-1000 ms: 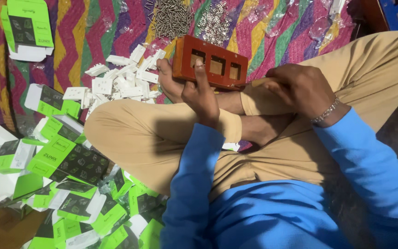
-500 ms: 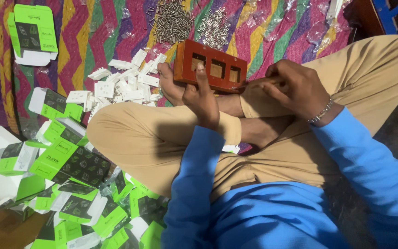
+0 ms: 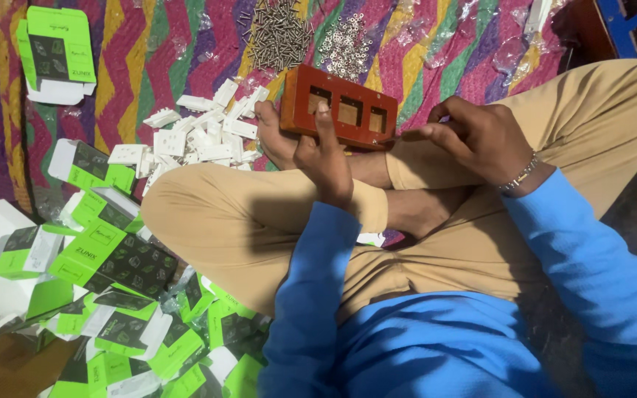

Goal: The person sits on the floor and uses a screwdriver to fasten screws into a small wooden switchboard frame. They then insert a white plastic switch module into the frame and secure it by hand.

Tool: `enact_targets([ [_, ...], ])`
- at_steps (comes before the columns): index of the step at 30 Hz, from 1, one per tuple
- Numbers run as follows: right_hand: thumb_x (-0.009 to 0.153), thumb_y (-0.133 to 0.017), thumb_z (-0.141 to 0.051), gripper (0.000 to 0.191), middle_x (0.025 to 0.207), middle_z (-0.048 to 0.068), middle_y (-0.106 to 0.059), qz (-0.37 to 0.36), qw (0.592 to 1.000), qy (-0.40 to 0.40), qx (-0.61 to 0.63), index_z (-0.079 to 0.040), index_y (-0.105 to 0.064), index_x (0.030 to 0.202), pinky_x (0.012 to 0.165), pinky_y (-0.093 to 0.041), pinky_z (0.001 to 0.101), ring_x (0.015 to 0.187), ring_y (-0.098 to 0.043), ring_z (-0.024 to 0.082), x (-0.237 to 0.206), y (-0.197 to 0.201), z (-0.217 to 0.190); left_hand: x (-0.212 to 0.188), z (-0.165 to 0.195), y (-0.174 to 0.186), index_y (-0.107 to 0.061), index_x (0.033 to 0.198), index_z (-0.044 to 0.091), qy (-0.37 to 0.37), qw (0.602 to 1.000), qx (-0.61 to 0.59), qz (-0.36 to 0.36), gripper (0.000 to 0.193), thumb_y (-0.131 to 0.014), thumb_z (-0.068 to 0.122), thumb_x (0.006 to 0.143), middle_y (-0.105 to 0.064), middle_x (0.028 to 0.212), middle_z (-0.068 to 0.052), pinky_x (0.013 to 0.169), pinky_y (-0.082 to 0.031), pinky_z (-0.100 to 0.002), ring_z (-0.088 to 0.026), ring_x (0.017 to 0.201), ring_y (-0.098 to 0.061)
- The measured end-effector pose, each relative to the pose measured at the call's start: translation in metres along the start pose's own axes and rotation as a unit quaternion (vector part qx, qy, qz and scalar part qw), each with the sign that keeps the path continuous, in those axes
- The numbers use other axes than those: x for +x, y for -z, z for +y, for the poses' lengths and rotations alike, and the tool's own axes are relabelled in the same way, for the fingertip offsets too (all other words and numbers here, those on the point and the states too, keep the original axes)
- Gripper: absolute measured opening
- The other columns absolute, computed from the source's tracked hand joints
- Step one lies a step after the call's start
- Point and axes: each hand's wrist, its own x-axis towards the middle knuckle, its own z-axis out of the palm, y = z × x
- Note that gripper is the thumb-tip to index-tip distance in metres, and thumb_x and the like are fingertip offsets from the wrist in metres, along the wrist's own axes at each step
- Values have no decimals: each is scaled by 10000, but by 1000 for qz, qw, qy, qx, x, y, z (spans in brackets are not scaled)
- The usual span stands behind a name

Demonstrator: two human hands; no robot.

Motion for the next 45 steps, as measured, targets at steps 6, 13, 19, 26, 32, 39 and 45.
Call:
enact_targets([
  [6,967,-719,-249,263,795,102,-667,-5,998,16,63,-44,-579,1053,593,-523,362,677,-694,234,-2,-5,15,-4,9,1,-533,1420,-139,-116,988,86,52,689,-595,446,1061,-186,1740,-191,1282,-228,-368,-318,1607,-187],
  [13,999,-772,-199,260,937,130,-661,97,976,91,174,-9,-612,1079,748,-552,325,868,-657,207,-11,-19,30,-1,9,0,-585,1361,-121,-61,997,40,33,696,-590,489,1025,-267,1718,-176,1224,-325,-345,-292,1535,-347],
  [19,1050,-667,-281,244,811,79,-677,209,816,-68,535,-89,-637,903,534,-466,268,610,-597,141,5,-25,22,2,5,-2,-566,1382,-101,-73,997,10,29,662,-603,462,1035,-445,1538,-180,1122,-403,-341,-251,1361,-489],
  [26,936,-650,-383,314,775,238,-690,-39,993,-27,-105,-81,-707,996,641,-512,552,740,-665,450,36,-59,-33,-1,14,-6,-639,1348,-50,35,998,-52,16,632,-620,470,990,-703,1263,-141,987,-517,-353,-222,1136,-642],
  [32,943,-566,-392,396,908,252,-718,-90,981,-124,-117,-93,-668,1183,740,-542,565,859,-694,456,63,-54,-44,6,49,-1,-679,1289,-2,-47,995,79,46,666,-584,575,970,-716,1233,-179,1024,-459,-370,-290,1174,-649],
  [39,862,-692,-356,404,967,237,-773,-157,977,-132,-53,-58,-725,1133,846,-600,449,922,-775,360,84,-52,-30,11,55,-3,-771,1089,9,31,998,39,38,617,-606,574,902,-814,974,-164,835,-572,-364,-287,911,-776],
  [45,791,-751,-301,538,1035,206,-783,-125,983,-108,86,-125,-661,1292,856,-575,432,966,-768,331,77,-44,-51,13,66,3,-715,1205,-11,52,995,84,34,610,-646,531,934,-705,1242,-175,1076,-447,-359,-302,1217,-628],
])
